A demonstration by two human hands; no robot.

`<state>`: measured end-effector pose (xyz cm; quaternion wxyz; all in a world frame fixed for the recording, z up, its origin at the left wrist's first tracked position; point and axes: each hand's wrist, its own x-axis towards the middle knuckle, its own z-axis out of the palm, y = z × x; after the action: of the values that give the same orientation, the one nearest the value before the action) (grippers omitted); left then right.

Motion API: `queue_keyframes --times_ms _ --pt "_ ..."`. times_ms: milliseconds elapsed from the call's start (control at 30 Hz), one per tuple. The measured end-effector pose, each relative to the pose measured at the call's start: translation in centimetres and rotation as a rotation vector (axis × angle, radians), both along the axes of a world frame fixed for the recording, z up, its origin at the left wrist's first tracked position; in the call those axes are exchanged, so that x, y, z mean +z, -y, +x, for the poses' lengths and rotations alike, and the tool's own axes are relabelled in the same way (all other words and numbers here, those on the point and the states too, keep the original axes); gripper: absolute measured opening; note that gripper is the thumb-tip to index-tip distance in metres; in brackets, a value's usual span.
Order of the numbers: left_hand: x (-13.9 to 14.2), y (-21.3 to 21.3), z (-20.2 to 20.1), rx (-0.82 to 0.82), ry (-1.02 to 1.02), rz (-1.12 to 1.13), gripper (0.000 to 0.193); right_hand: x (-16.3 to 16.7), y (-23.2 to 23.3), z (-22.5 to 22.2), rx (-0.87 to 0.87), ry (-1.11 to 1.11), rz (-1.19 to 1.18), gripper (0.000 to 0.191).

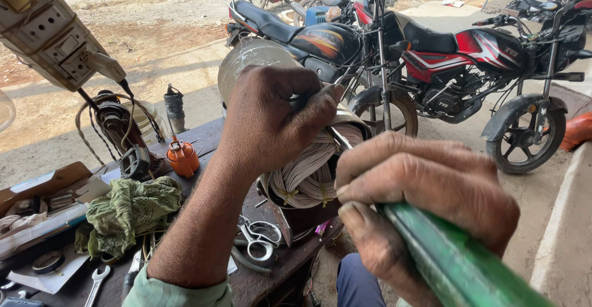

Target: The person works on a cylindrical electrical coil, using a screwdriver to adjust or secure components and a rubber band to bundle the windings. The person then uses scissors to cut the rubber band and continues to adjust the coil's internal structure.

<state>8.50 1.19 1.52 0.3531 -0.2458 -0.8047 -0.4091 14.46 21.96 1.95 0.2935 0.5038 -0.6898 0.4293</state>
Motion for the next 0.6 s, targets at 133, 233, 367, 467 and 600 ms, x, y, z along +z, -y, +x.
queue_keyframes --times_ms 133,233,367,467,600 --pt "-0.2 -0.3 0.2 0.029 -0.046 -0.002 0.035 2.0 0.0 1.0 0.06 0.078 0.01 0.011" --pt "-0.4 -0.5 0.3 -0.005 -0.04 0.025 0.033 0.0 0.5 1.0 0.05 0.046 -0.16 0.009" --pt "-0.4 -0.6 0.1 0.043 -0.062 0.017 0.032 -5.3 1.0 -1.0 0.005 -0.335 -0.221 0.009" --pt "-0.3 -0.9 0.0 -0.01 -0.038 0.045 0.026 -5.9 1.0 -1.1 -0.006 -0.383 -0.091 0.014" --pt "-0.1 -1.2 0.4 -0.059 0.031 0.067 0.023 -3.2 2.4 0.6 -0.057 -0.391 0.002 0.024"
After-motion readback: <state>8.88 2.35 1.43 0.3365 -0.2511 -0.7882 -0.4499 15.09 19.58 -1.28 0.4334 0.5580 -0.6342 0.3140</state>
